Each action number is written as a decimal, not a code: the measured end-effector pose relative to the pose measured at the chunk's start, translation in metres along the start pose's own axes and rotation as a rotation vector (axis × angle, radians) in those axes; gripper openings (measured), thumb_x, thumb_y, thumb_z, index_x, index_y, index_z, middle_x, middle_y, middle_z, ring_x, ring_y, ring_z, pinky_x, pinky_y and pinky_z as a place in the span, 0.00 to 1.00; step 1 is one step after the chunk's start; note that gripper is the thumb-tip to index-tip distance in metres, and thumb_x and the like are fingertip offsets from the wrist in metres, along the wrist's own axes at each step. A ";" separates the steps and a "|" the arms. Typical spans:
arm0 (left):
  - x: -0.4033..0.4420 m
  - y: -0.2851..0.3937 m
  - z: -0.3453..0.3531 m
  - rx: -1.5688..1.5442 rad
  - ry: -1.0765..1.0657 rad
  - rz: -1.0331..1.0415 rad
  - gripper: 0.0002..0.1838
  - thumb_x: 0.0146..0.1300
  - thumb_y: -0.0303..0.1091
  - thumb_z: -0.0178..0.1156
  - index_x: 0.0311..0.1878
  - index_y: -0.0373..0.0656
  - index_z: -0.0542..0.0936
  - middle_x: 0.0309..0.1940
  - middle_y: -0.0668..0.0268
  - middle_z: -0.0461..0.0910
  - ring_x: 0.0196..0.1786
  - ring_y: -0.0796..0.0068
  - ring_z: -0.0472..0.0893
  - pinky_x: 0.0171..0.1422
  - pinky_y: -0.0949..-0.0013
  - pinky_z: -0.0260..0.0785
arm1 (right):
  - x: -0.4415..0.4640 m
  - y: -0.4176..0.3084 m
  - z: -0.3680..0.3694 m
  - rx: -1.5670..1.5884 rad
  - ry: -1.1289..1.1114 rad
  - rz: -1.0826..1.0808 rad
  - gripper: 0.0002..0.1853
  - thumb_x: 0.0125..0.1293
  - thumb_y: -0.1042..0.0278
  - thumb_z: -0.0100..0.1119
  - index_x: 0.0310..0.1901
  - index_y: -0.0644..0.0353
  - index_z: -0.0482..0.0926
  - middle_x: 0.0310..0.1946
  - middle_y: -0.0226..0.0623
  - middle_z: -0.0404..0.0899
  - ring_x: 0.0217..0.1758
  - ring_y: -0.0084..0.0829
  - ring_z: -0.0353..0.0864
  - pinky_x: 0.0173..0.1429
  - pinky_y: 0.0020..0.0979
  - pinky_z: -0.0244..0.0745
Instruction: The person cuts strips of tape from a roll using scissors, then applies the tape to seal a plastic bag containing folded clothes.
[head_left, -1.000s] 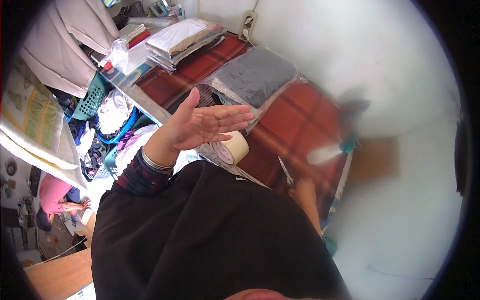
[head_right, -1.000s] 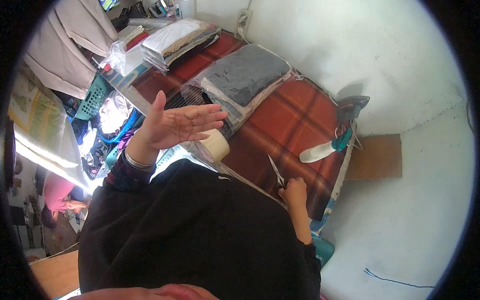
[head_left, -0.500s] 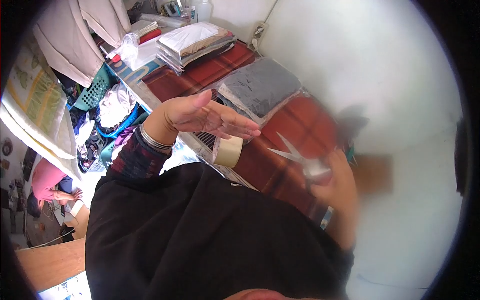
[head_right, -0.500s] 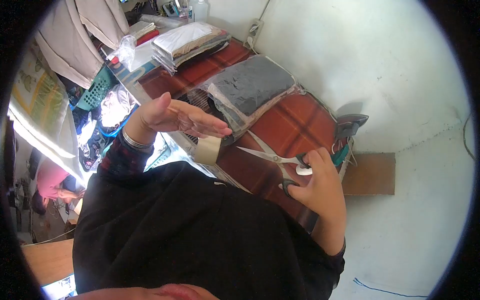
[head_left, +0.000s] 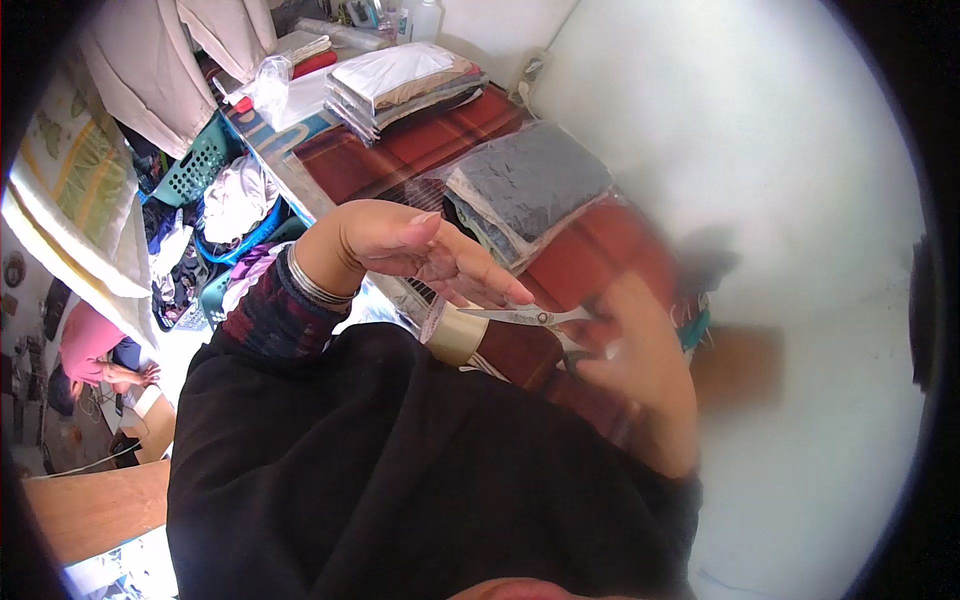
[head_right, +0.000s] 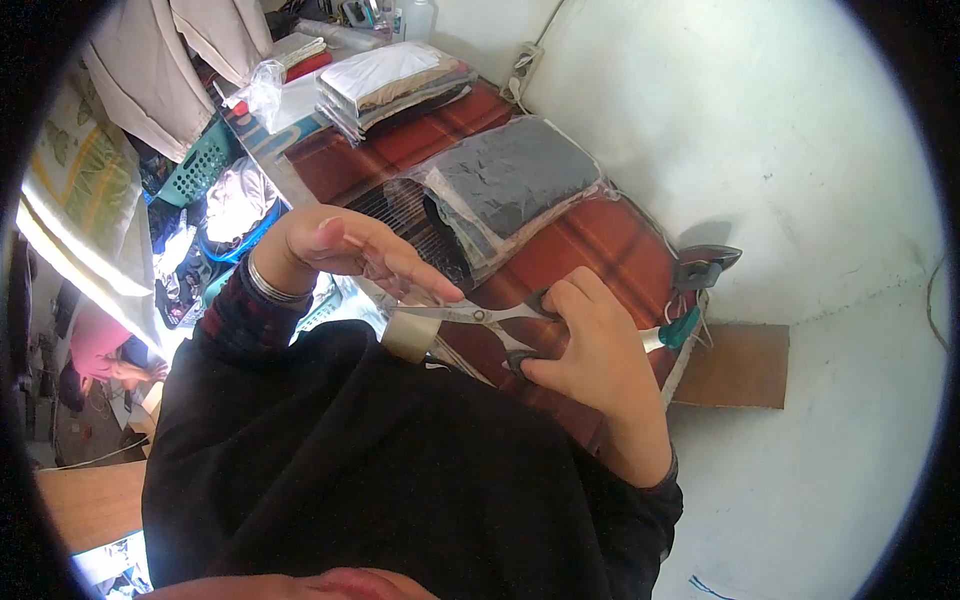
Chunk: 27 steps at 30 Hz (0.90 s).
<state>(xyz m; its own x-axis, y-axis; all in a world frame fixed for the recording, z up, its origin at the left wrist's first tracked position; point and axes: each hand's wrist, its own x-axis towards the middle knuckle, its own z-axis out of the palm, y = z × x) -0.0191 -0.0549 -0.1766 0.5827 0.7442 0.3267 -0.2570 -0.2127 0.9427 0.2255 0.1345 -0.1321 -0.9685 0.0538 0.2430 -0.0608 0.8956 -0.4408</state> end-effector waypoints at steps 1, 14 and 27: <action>0.001 0.002 0.001 0.001 0.003 0.001 0.55 0.64 0.75 0.31 0.70 0.24 0.54 0.72 0.45 0.54 0.76 0.54 0.55 0.77 0.54 0.45 | 0.001 -0.001 0.000 0.011 -0.005 0.016 0.24 0.32 0.67 0.72 0.33 0.63 0.73 0.32 0.40 0.69 0.36 0.43 0.73 0.40 0.38 0.71; 0.004 0.008 0.002 -0.002 0.070 -0.085 0.60 0.57 0.80 0.37 0.72 0.28 0.53 0.74 0.46 0.50 0.76 0.47 0.50 0.72 0.37 0.44 | -0.004 0.014 0.000 -0.030 -0.029 0.003 0.18 0.36 0.65 0.71 0.28 0.63 0.73 0.26 0.40 0.71 0.32 0.44 0.75 0.35 0.38 0.70; -0.008 0.006 -0.004 -0.036 0.135 -0.035 0.68 0.48 0.88 0.31 0.75 0.33 0.44 0.73 0.42 0.51 0.75 0.41 0.52 0.70 0.31 0.41 | -0.032 0.013 -0.017 -0.061 0.026 0.093 0.23 0.32 0.63 0.69 0.31 0.65 0.73 0.31 0.44 0.71 0.36 0.46 0.74 0.40 0.38 0.70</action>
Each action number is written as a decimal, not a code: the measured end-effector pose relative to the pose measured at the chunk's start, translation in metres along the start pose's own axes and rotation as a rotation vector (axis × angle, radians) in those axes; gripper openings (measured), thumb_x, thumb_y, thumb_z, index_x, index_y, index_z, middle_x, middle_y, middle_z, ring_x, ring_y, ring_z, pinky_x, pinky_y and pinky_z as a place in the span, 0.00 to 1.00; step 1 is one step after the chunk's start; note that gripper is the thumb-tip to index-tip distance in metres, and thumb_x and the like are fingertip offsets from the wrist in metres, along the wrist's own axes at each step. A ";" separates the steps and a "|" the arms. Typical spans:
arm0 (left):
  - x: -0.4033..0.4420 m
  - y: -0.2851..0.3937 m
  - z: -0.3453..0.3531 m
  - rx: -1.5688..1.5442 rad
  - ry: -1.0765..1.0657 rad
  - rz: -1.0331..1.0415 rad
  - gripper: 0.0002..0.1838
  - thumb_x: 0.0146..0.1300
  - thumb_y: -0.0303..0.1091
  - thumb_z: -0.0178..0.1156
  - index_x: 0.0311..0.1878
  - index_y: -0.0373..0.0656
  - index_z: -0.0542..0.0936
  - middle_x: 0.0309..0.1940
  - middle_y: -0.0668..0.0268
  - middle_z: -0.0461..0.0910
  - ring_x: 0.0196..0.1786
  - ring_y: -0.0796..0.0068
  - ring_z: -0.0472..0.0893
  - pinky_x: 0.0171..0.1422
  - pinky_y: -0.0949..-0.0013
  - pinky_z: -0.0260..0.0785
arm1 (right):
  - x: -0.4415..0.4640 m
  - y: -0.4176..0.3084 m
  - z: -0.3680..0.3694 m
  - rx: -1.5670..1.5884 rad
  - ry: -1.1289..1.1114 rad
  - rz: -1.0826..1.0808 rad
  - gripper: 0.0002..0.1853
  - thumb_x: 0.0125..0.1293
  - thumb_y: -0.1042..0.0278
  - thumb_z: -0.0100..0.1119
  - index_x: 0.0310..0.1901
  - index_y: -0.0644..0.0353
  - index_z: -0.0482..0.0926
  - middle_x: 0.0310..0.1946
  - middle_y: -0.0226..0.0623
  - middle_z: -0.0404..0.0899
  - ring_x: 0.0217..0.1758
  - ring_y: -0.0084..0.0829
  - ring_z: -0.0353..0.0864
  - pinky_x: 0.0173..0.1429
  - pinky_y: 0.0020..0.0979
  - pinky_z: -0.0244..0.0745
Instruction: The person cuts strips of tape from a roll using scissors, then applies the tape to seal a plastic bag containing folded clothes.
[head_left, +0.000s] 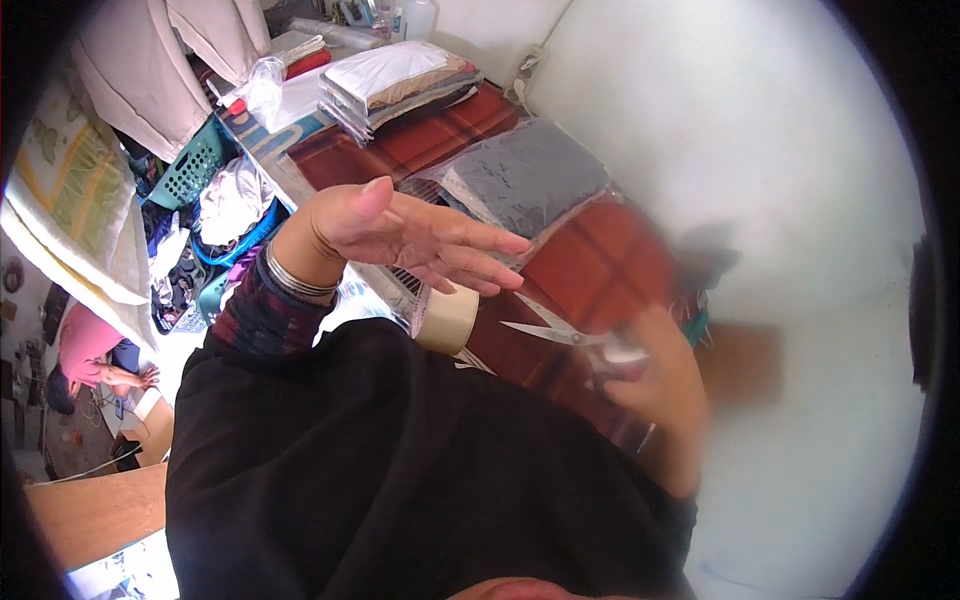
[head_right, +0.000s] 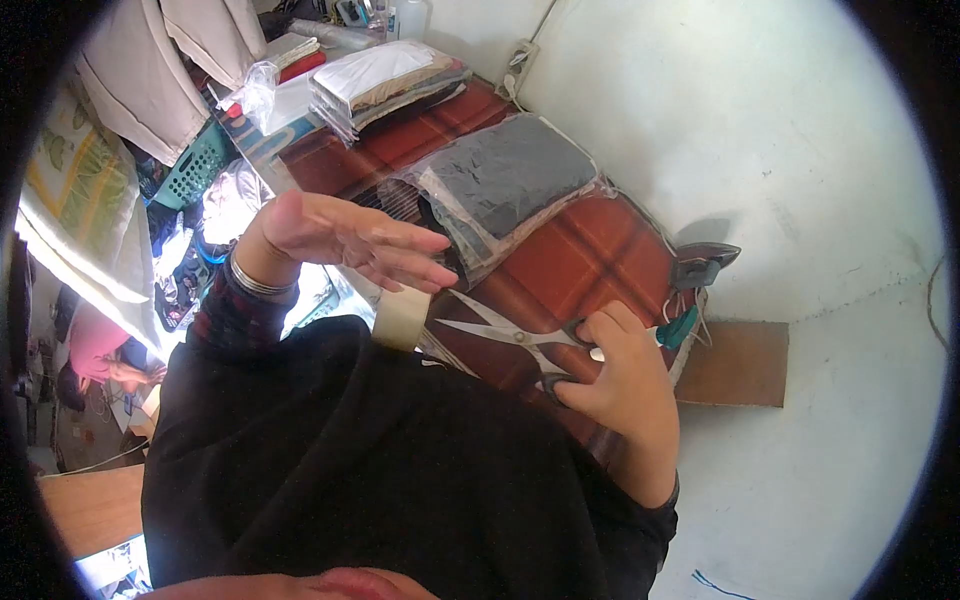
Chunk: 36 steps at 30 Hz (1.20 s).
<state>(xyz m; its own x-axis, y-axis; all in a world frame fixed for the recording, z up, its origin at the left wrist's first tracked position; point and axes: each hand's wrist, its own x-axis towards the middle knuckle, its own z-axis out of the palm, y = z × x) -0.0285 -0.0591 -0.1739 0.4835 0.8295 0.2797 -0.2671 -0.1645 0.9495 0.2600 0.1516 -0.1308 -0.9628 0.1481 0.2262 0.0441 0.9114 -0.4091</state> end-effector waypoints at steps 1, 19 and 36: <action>-0.001 0.000 0.000 0.000 0.001 0.001 0.68 0.48 0.88 0.31 0.75 0.33 0.44 0.73 0.42 0.51 0.75 0.41 0.52 0.70 0.31 0.41 | -0.003 0.001 0.000 -0.032 -0.013 0.050 0.23 0.31 0.63 0.70 0.32 0.65 0.73 0.31 0.44 0.70 0.36 0.46 0.74 0.41 0.38 0.70; 0.020 0.009 0.021 -0.114 -0.304 0.178 0.53 0.52 0.79 0.47 0.75 0.53 0.56 0.76 0.44 0.34 0.75 0.29 0.38 0.72 0.30 0.32 | 0.011 -0.019 0.009 0.015 -0.016 -0.162 0.22 0.31 0.65 0.70 0.30 0.63 0.73 0.27 0.41 0.70 0.35 0.44 0.73 0.38 0.39 0.70; 0.019 -0.006 0.023 -0.054 -0.365 0.247 0.61 0.50 0.82 0.45 0.76 0.44 0.48 0.75 0.40 0.35 0.77 0.37 0.38 0.73 0.33 0.29 | 0.013 -0.036 0.017 0.068 -0.026 -0.072 0.22 0.33 0.66 0.70 0.32 0.66 0.74 0.30 0.42 0.72 0.37 0.44 0.75 0.41 0.38 0.71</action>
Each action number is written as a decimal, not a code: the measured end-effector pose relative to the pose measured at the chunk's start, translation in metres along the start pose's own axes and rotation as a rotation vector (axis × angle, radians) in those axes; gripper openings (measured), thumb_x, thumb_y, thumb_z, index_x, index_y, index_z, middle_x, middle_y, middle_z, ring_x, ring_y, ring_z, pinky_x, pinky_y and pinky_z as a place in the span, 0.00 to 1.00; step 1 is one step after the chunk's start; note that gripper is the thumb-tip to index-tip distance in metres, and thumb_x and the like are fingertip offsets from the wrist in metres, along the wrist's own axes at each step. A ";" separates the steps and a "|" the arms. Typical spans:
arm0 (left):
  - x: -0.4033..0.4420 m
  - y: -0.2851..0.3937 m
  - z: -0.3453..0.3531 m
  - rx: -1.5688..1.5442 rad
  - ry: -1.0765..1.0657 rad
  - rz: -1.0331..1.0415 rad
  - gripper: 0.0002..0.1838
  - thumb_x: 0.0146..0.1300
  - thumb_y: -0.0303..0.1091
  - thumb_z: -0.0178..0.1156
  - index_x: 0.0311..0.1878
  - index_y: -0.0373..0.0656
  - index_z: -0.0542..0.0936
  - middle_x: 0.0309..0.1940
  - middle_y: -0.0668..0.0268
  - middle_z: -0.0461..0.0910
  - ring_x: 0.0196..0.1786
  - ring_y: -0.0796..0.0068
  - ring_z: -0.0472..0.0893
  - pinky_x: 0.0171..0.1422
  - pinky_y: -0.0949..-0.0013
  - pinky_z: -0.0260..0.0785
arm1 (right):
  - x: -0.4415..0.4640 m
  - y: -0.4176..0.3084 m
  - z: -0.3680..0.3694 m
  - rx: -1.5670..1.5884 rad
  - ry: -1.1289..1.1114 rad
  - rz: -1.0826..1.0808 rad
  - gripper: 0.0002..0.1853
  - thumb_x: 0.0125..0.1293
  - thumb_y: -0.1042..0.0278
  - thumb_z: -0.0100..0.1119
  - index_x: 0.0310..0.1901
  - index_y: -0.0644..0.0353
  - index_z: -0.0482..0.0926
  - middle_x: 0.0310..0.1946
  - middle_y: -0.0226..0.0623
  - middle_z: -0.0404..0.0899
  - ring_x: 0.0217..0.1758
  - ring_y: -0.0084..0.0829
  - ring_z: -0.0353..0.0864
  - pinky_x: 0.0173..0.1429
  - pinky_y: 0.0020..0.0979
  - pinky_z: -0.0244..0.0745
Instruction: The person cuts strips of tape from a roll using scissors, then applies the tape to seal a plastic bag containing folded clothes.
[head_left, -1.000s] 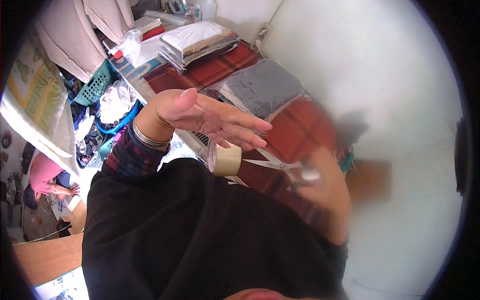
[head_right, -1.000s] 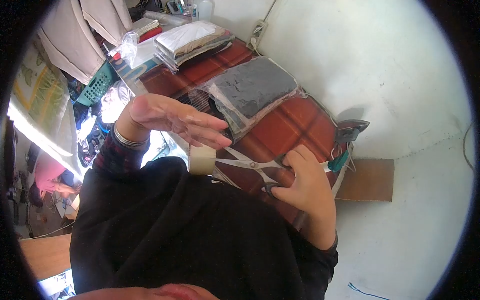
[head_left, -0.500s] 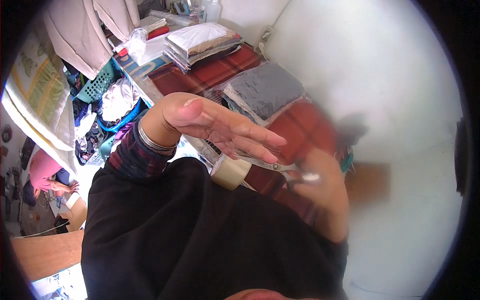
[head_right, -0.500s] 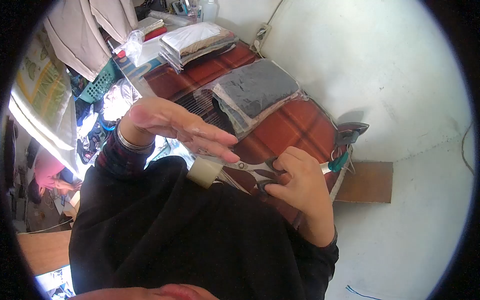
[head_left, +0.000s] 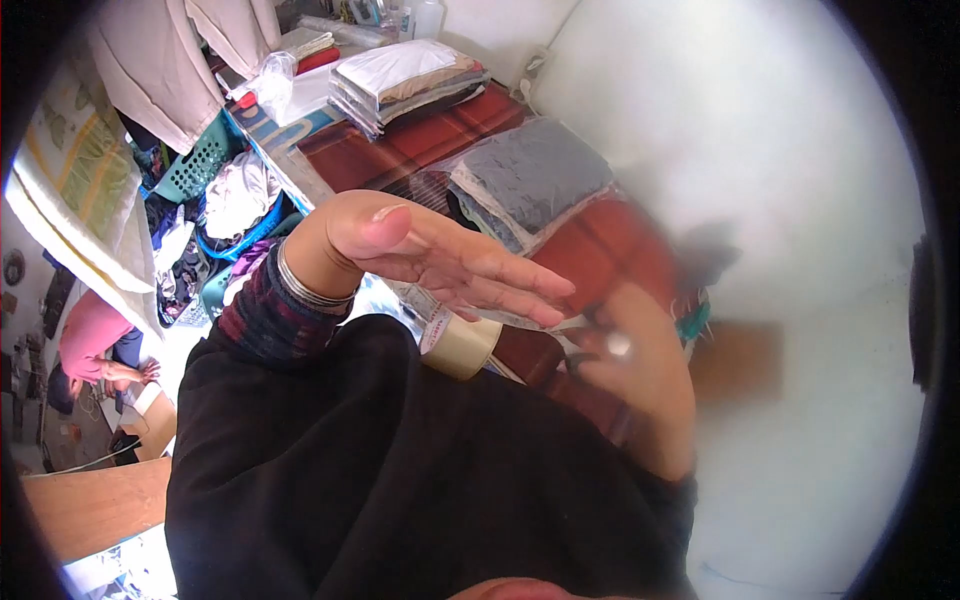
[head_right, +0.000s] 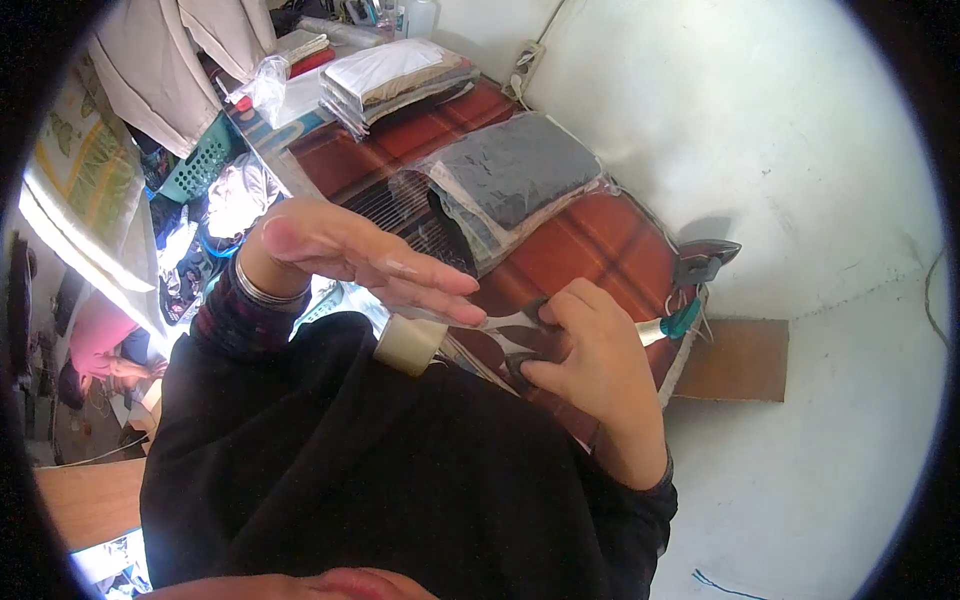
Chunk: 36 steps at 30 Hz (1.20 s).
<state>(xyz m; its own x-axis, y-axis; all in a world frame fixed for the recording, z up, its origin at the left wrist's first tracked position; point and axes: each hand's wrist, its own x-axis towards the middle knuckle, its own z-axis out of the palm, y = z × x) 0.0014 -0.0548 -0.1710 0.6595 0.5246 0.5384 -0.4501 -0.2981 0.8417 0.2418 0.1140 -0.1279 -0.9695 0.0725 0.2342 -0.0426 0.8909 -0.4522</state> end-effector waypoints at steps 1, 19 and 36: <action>0.000 0.001 0.001 -0.008 0.004 -0.006 0.61 0.50 0.82 0.45 0.76 0.43 0.47 0.75 0.41 0.34 0.77 0.38 0.38 0.73 0.34 0.29 | -0.001 -0.003 0.000 0.013 0.044 0.026 0.23 0.33 0.66 0.70 0.33 0.66 0.74 0.32 0.43 0.72 0.39 0.45 0.75 0.42 0.38 0.71; 0.039 0.030 -0.004 0.176 -0.161 0.003 0.69 0.42 0.87 0.42 0.75 0.36 0.45 0.75 0.44 0.40 0.78 0.46 0.38 0.75 0.35 0.30 | -0.019 0.006 -0.006 -0.045 0.074 -0.020 0.27 0.29 0.67 0.70 0.37 0.65 0.73 0.37 0.44 0.69 0.43 0.44 0.72 0.47 0.37 0.70; 0.045 0.031 0.002 0.219 -0.201 0.116 0.56 0.50 0.82 0.43 0.76 0.55 0.52 0.75 0.42 0.38 0.77 0.38 0.38 0.72 0.29 0.30 | -0.007 0.000 -0.001 0.048 0.050 -0.040 0.21 0.32 0.64 0.70 0.29 0.64 0.74 0.27 0.41 0.73 0.33 0.44 0.75 0.37 0.38 0.71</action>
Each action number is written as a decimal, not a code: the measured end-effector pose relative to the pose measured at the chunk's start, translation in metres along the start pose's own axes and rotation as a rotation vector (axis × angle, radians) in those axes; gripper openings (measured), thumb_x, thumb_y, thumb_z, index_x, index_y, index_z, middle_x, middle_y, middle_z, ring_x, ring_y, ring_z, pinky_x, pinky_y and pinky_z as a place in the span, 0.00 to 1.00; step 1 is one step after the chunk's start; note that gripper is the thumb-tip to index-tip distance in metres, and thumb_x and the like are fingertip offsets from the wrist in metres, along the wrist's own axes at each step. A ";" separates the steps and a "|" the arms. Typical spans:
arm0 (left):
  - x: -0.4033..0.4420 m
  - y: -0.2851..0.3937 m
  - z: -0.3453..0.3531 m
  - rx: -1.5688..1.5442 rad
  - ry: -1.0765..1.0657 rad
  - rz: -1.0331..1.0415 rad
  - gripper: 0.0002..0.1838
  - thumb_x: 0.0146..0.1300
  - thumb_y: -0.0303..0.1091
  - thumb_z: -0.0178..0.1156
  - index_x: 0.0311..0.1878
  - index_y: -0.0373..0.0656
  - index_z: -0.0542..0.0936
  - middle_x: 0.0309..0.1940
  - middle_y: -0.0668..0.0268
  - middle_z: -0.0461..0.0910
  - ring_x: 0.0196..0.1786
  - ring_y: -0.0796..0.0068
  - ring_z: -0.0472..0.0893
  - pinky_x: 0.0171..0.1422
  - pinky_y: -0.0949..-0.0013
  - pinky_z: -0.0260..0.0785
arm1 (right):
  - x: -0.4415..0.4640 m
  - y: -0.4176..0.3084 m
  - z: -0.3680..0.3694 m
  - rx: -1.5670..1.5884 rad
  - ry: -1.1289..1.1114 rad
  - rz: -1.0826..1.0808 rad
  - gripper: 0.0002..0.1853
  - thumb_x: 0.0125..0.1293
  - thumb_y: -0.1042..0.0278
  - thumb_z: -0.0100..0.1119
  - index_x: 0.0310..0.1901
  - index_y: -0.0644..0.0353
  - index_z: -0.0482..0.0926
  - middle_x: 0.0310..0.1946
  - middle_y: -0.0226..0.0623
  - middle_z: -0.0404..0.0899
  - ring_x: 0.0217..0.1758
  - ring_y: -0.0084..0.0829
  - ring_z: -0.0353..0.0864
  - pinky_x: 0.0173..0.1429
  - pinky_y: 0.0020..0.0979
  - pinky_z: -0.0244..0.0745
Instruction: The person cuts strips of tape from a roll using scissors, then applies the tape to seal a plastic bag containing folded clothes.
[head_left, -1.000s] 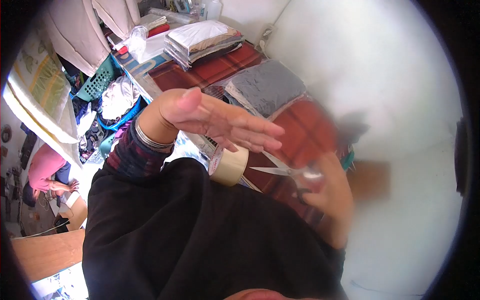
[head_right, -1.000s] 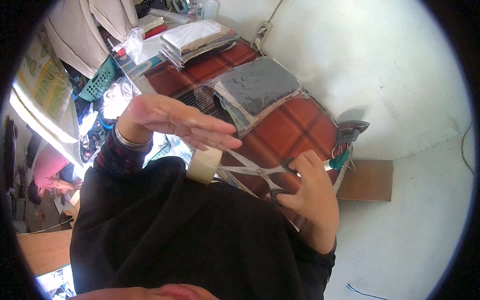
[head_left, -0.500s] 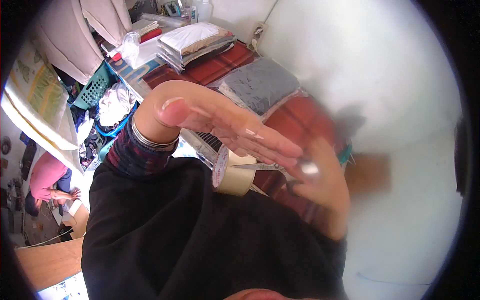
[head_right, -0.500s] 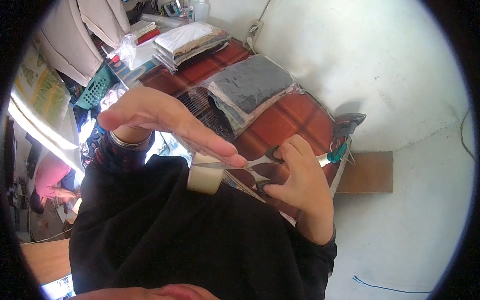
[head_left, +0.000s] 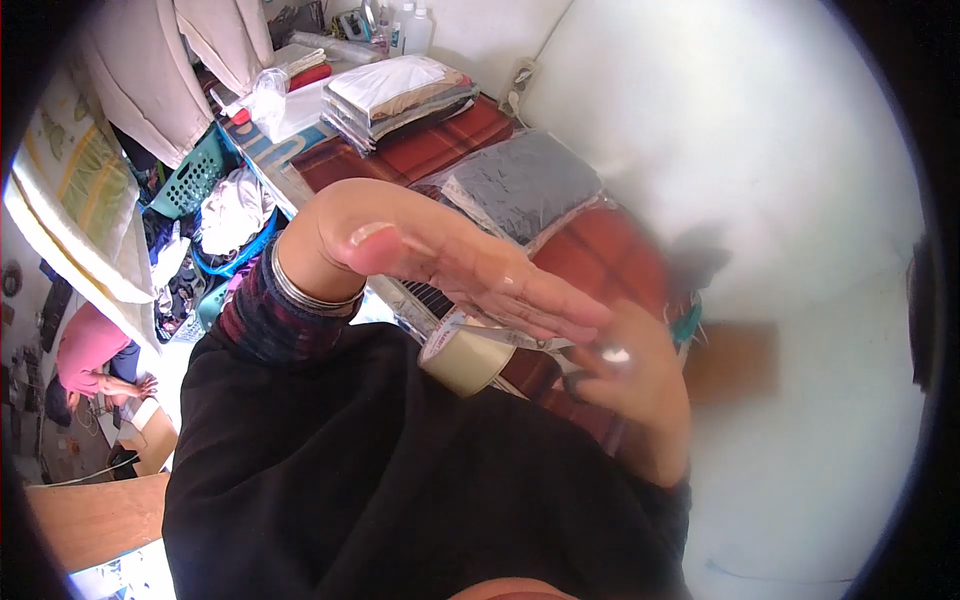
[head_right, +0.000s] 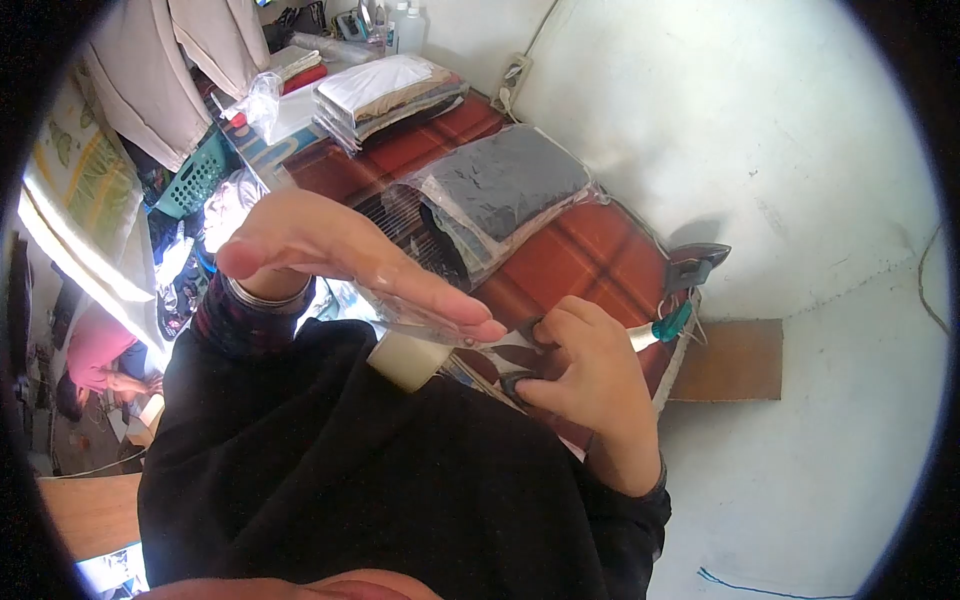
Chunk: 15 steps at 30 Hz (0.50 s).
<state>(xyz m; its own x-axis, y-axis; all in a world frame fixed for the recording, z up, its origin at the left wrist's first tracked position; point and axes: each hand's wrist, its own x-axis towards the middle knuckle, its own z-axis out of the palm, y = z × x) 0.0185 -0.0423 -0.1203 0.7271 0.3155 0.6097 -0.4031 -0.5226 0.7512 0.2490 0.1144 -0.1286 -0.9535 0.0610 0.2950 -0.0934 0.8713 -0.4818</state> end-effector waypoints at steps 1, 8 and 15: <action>-0.001 0.001 0.001 -0.003 0.003 -0.024 0.55 0.51 0.82 0.43 0.76 0.55 0.52 0.75 0.42 0.38 0.77 0.38 0.37 0.72 0.29 0.29 | 0.001 -0.001 0.001 0.054 0.003 0.021 0.20 0.32 0.64 0.70 0.29 0.64 0.74 0.28 0.41 0.73 0.33 0.44 0.75 0.37 0.38 0.71; -0.015 -0.007 0.004 -0.036 0.057 0.023 0.60 0.51 0.83 0.42 0.76 0.45 0.50 0.74 0.38 0.37 0.77 0.38 0.36 0.69 0.25 0.32 | -0.004 0.000 0.007 0.093 -0.035 0.119 0.21 0.33 0.64 0.70 0.31 0.64 0.74 0.30 0.42 0.72 0.37 0.44 0.75 0.40 0.38 0.71; -0.055 0.011 0.026 -0.229 0.642 -0.286 0.72 0.40 0.91 0.36 0.76 0.39 0.40 0.76 0.48 0.44 0.77 0.55 0.51 0.68 0.52 0.64 | -0.060 0.067 0.017 0.070 0.007 0.363 0.27 0.35 0.59 0.73 0.36 0.67 0.74 0.37 0.45 0.73 0.42 0.46 0.73 0.46 0.39 0.70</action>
<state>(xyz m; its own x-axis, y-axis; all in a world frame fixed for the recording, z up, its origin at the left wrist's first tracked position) -0.0111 -0.0862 -0.1522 0.3813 0.8528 0.3570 -0.4037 -0.1938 0.8941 0.2952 0.1611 -0.1924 -0.9263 0.3632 0.1004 0.2307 0.7573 -0.6110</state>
